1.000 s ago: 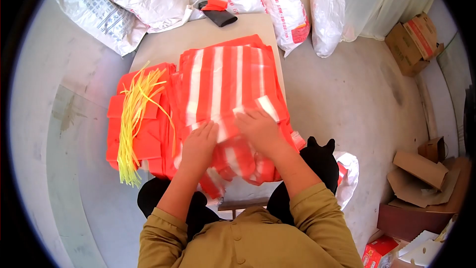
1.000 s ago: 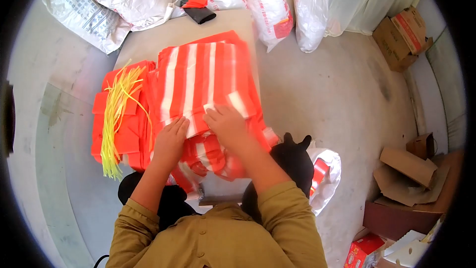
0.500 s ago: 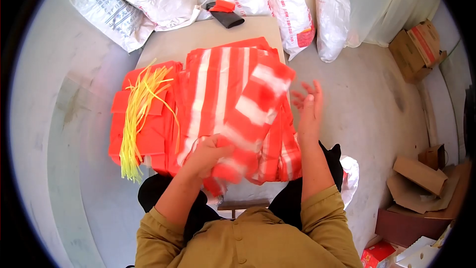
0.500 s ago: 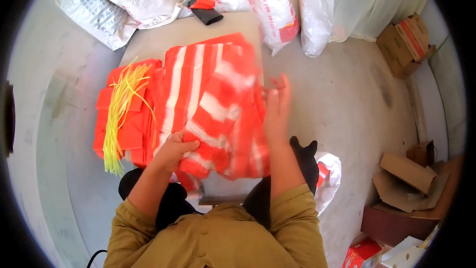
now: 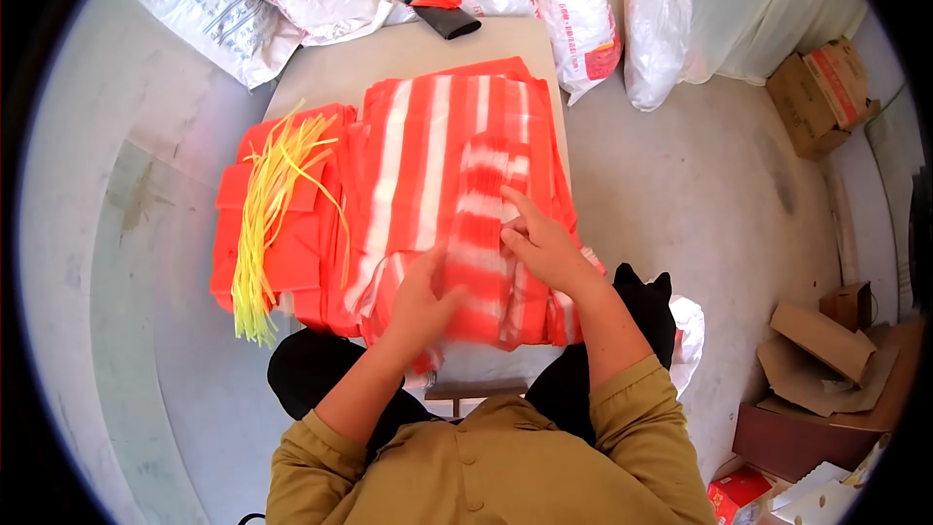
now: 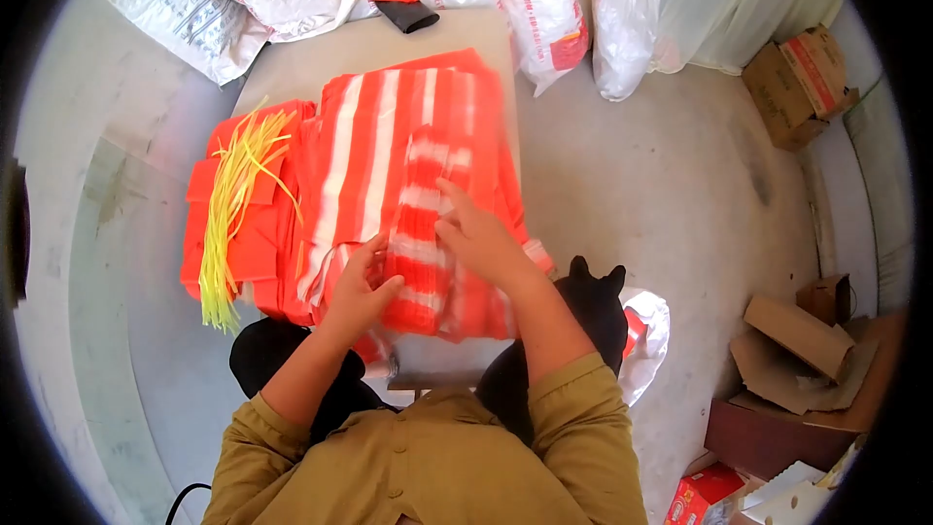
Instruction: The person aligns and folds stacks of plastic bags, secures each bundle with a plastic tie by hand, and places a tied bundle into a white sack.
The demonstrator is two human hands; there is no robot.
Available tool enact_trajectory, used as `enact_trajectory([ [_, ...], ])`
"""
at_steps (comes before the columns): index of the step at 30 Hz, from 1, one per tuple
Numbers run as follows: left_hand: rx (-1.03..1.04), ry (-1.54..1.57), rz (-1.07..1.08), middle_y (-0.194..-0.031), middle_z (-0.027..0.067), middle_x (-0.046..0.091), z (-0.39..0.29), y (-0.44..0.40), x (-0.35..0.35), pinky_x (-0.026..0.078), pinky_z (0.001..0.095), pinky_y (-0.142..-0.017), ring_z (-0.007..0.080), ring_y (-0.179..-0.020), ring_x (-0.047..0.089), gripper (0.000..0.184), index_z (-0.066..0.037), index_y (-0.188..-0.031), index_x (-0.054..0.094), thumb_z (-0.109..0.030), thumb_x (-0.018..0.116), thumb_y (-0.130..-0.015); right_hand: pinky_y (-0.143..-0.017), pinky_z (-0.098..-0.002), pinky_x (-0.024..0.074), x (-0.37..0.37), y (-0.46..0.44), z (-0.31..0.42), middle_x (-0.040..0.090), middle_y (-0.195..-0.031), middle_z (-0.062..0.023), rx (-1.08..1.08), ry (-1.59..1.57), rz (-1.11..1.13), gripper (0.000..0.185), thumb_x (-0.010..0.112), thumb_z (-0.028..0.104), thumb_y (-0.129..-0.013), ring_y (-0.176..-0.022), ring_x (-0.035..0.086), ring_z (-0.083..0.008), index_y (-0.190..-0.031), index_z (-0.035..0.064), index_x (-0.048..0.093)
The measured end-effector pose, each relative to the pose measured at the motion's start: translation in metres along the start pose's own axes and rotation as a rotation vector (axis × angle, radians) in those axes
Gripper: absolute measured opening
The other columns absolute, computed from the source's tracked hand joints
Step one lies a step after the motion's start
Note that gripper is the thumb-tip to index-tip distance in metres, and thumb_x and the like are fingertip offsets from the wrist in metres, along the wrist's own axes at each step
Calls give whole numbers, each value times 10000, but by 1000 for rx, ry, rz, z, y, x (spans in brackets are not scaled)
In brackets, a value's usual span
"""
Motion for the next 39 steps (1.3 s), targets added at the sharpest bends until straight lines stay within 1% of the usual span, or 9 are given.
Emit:
enact_trajectory([
  [2,84,-172,-3,-1511,228,465,-17,1,5,389,405,-1170,299,-1412,473,903,14,-1606,256,-125,770,-876,-936,-342,511,10,-1,0,683,-1070,-112,37,-49,77,643,541,142,-1048,-957,657,-191,-1625,76,264],
  [8,125,-245,-20,-1625,326,284,-53,8,30,292,460,-1232,407,-1537,296,998,70,-1594,226,-210,792,-821,-1011,-346,484,24,3,12,659,-1108,-89,47,-253,163,643,501,212,-1089,-1037,634,-187,-1649,98,205],
  [14,338,-618,26,-1644,351,204,-55,13,50,277,514,-1236,509,-1531,234,870,35,-1591,266,-84,675,-832,-1138,-378,391,24,-3,-2,547,-1461,-123,84,-297,120,657,474,337,-1109,-1374,495,-245,-1666,143,186],
  [20,332,-807,76,-1636,352,222,-48,14,59,282,549,-1226,513,-1515,268,766,7,-1546,379,-19,624,-821,-1165,-376,353,24,-14,-9,294,-1659,-80,81,-409,76,655,406,454,-1122,-1452,369,-236,-1677,173,199],
  [29,458,-760,16,-1572,355,352,-49,17,62,309,554,-1206,510,-1464,359,608,3,-1499,436,-19,517,-896,-1169,-382,364,29,-46,-32,327,-1649,-64,12,-747,84,584,430,359,-1123,-1468,365,-209,-1634,98,318],
  [31,470,-780,7,-1567,356,359,-50,18,63,311,548,-1206,507,-1459,368,582,22,-1487,439,-29,511,-912,-1177,-387,363,17,-58,-25,359,-1634,-78,-133,-245,20,582,477,331,-1108,-1469,373,-218,-1613,73,348],
  [33,465,-785,8,-1581,348,343,-46,17,64,317,549,-1202,498,-1474,353,606,27,-1488,442,-24,538,-892,-1184,-390,364,11,-77,-27,389,-1619,-95,-102,-300,-22,583,520,312,-1092,-1468,383,-228,-1592,50,374],
  [35,443,-776,19,-1614,329,306,-38,14,63,327,556,-1195,483,-1508,313,681,17,-1501,443,-4,597,-838,-1190,-393,367,19,-97,-44,416,-1603,-116,109,-909,-39,587,559,301,-1075,-1465,395,-239,-1570,30,396],
  [39,420,-770,47,-1616,320,314,-40,13,65,322,567,-1192,474,-1513,313,652,14,-1498,452,-28,590,-862,-1222,-397,317,9,-107,-14,362,-1638,-119,155,-1066,-34,613,569,337,-1071,-1484,372,-256,-1563,14,396],
])
Point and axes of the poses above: each hand's wrist, its own y-axis away from the middle knuckle, its own x-axis out of the palm, z = x × y, the point moved 10 cm from there along -y, towards the middle knuckle
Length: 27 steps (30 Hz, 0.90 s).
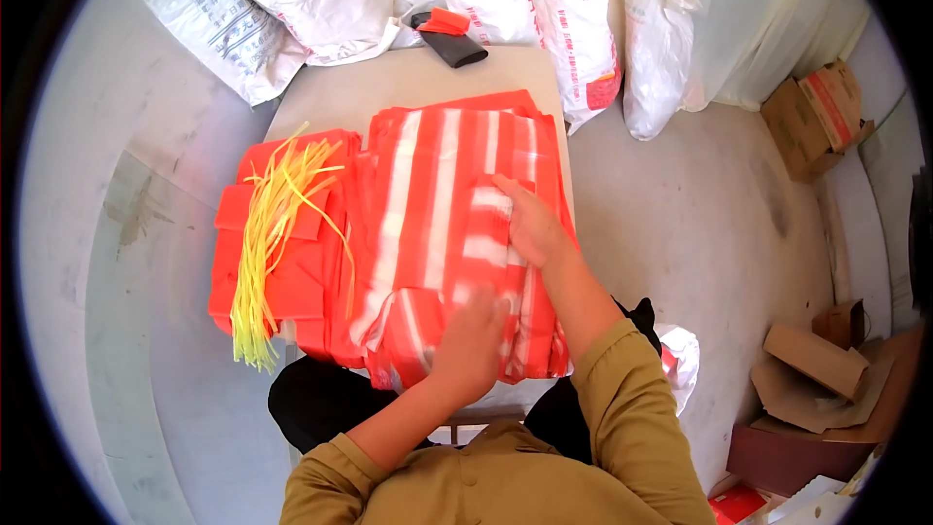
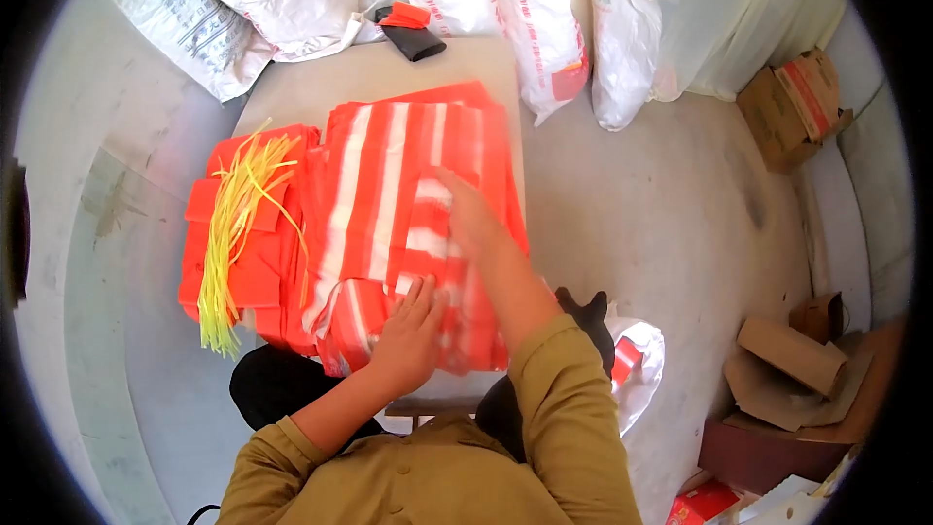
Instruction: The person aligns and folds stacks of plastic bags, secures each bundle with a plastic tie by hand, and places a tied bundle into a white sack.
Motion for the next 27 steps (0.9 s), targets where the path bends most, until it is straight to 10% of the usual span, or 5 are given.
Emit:
enact_trajectory([
  [5,-1,18,0,-1623,301,318,1,2,1,316,569,-1192,471,-1515,314,626,17,-1496,455,-53,580,-887,-1255,-419,259,-17,1,35,308,-1676,-142,-335,226,-178,559,531,284,-1079,-1543,303,-285,-1558,21,410],
  [8,10,18,-51,-1601,298,348,0,3,0,332,568,-1180,478,-1488,347,612,24,-1476,469,-59,587,-882,-1268,-431,230,28,51,54,311,-1674,-171,-796,1367,-135,538,522,223,-1062,-1562,271,-308,-1558,42,418],
  [12,-18,85,60,-1531,297,429,2,1,2,353,563,-1157,484,-1435,402,592,31,-1438,492,-89,606,-870,-1279,-481,204,81,95,-35,379,-1640,-158,-490,1771,619,629,591,149,-944,-1544,298,-351,-1547,57,436],
  [18,55,-1,-26,-1501,283,472,-6,4,-6,381,550,-1119,468,-1430,418,545,13,-1415,522,-183,620,-915,-1273,-495,189,44,70,-54,428,-1619,-137,-595,2029,419,634,583,416,-999,-1552,291,-315,-1500,34,512],
  [27,132,-132,86,-1589,241,394,-8,36,13,341,529,-1175,411,-1475,373,778,5,-1481,479,-359,762,-855,-1299,-506,101,34,11,-30,268,-1706,-102,-472,2107,237,684,591,430,-989,-1600,146,-301,-1563,92,438],
])
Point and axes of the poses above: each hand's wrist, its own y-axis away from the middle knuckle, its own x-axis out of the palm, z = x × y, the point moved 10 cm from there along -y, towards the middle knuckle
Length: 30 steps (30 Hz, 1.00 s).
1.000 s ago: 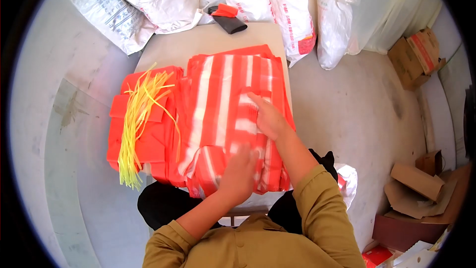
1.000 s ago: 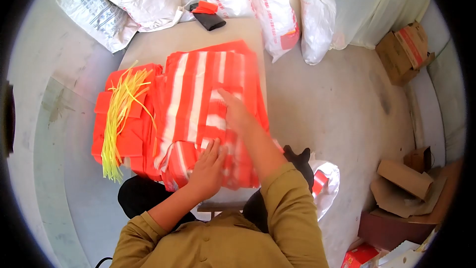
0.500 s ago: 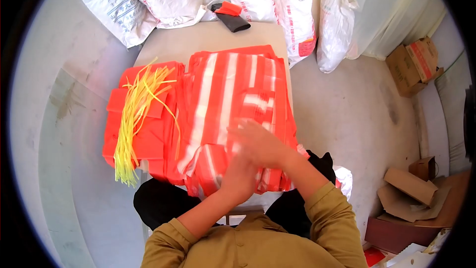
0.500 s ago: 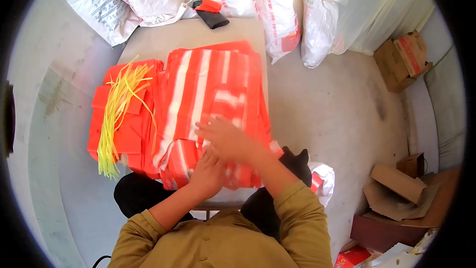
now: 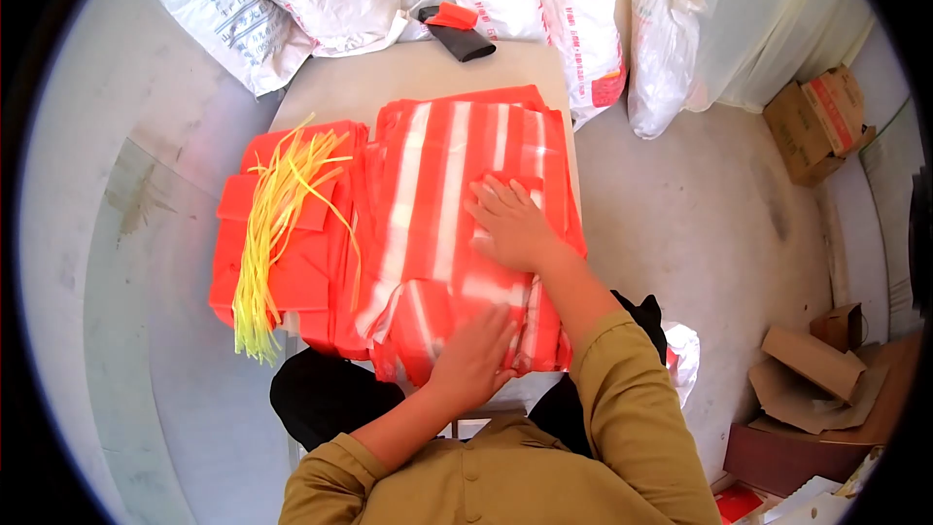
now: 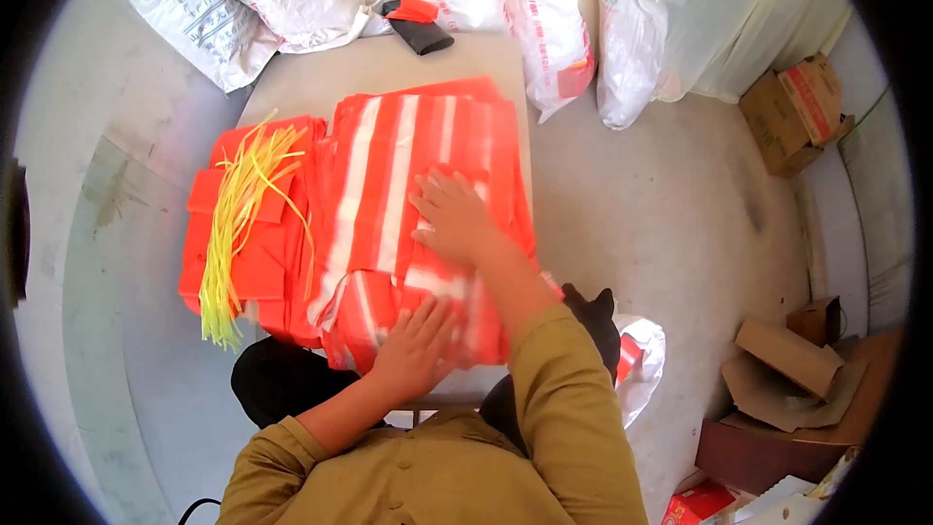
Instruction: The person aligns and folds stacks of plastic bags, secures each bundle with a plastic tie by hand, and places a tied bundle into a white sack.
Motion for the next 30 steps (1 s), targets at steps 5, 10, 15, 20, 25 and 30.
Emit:
enact_trajectory([
  [5,47,29,90,-1613,222,384,-3,22,20,341,534,-1174,391,-1504,356,805,-33,-1503,468,-415,755,-855,-1301,-506,102,0,-7,-5,270,-1706,-95,38,-14,-36,686,606,439,-979,-1599,152,-302,-1565,121,445],
  [10,118,11,118,-1604,200,407,-13,40,29,337,518,-1177,374,-1516,346,791,-39,-1496,467,-384,759,-847,-1297,-507,115,0,-3,-4,272,-1703,-102,33,8,-51,665,585,451,-994,-1594,161,-305,-1558,124,454],
  [15,178,191,30,-1530,200,496,-18,43,5,393,508,-1137,388,-1455,438,683,-31,-1421,533,-254,772,-821,-1278,-515,185,-19,10,-6,269,-1686,-174,155,-95,-167,628,650,309,-981,-1578,190,-360,-1539,90,464],
  [20,14,295,-349,-1327,196,605,7,68,-46,497,481,-1018,425,-1206,596,517,-4,-1345,577,-38,694,-842,-1259,-493,233,-21,72,2,225,-1676,-253,270,-545,-433,671,662,181,-955,-1564,211,-405,-1553,22,401],
  [25,-436,630,-470,-1244,154,565,64,81,-13,544,345,-864,263,-1037,643,422,4,-1393,520,-4,585,-976,-1248,-462,259,-10,140,45,167,-1689,-265,414,-741,-298,740,666,161,-946,-1570,208,-392,-1584,8,323],
  [30,-512,742,-430,-1163,125,588,84,68,27,546,305,-799,191,-968,646,492,6,-1456,457,-36,602,-988,-1208,-415,345,28,176,65,196,-1678,-242,382,-826,-369,775,654,81,-958,-1552,268,-323,-1611,8,243],
])
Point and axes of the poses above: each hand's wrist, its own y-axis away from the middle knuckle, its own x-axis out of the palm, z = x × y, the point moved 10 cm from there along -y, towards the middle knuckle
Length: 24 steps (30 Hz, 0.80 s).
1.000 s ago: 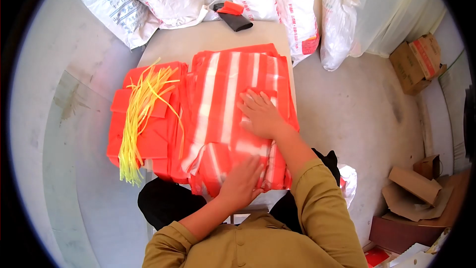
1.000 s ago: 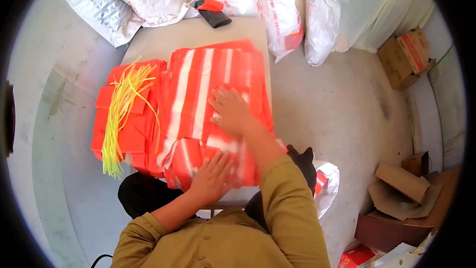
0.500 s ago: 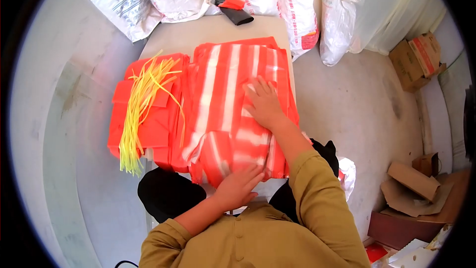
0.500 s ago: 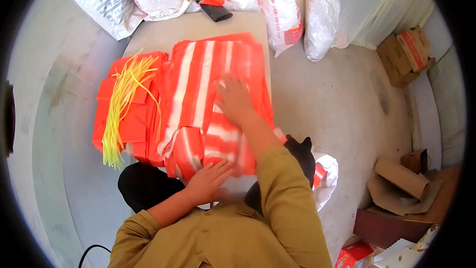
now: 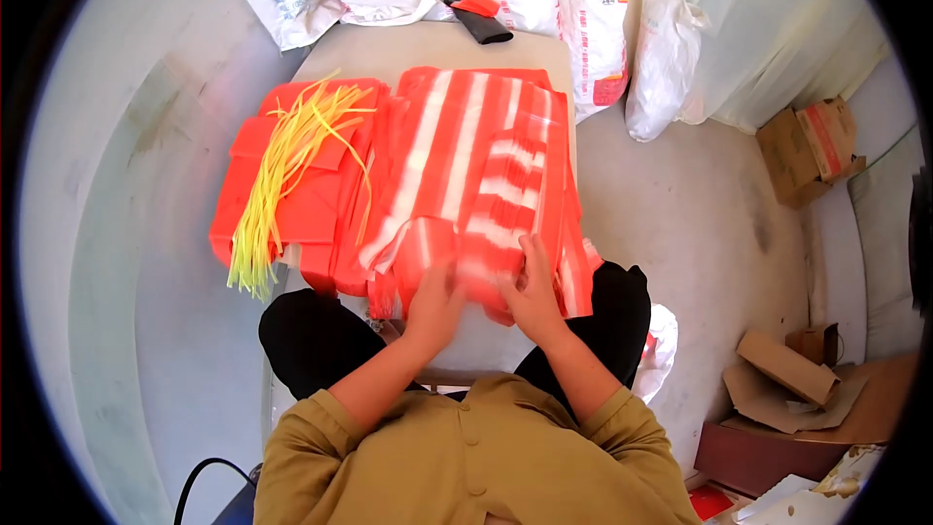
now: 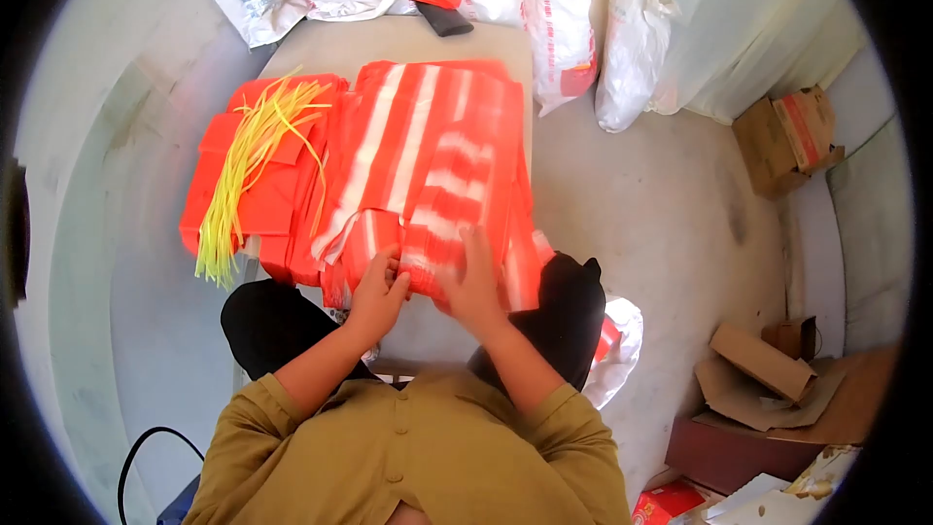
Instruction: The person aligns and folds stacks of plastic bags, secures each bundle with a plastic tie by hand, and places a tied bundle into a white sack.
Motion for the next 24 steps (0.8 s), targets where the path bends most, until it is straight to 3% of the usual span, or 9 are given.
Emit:
enact_trajectory([
  [4,115,-47,-101,-1144,116,608,4,-6,6,535,288,-749,159,-930,640,606,-8,-1485,436,-31,683,-932,-1166,-389,403,10,13,-31,275,-1636,-201,82,-181,-67,800,661,43,-954,-1495,362,-280,-1615,-5,211],
  [9,-120,295,-10,-1179,102,607,-4,3,14,525,262,-757,138,-960,624,665,-57,-1492,472,-7,728,-880,-1142,-382,426,5,11,-36,345,-1589,-181,235,-294,-123,854,705,79,-934,-1420,445,-259,-1620,4,202],
  [15,61,54,-18,-1195,88,598,-27,16,12,525,271,-764,134,-909,616,516,-63,-1390,599,-46,734,-892,-1128,-385,432,13,6,-30,380,-1565,-185,299,-207,-186,948,773,127,-876,-1378,469,-273,-1625,23,203],
  [21,19,77,11,-1145,90,595,-25,30,9,526,296,-779,152,-863,609,370,-48,-1259,664,-77,732,-896,-1133,-382,429,13,16,28,377,-1565,-195,480,-505,-182,975,782,97,-817,-1390,458,-282,-1611,14,222],
  [24,99,-7,-32,-1115,108,600,-38,30,-12,523,305,-765,186,-845,620,302,-42,-1202,677,-73,714,-904,-1137,-390,425,9,15,10,383,-1563,-193,389,-327,-182,1004,791,77,-787,-1390,459,-282,-1614,24,225],
])
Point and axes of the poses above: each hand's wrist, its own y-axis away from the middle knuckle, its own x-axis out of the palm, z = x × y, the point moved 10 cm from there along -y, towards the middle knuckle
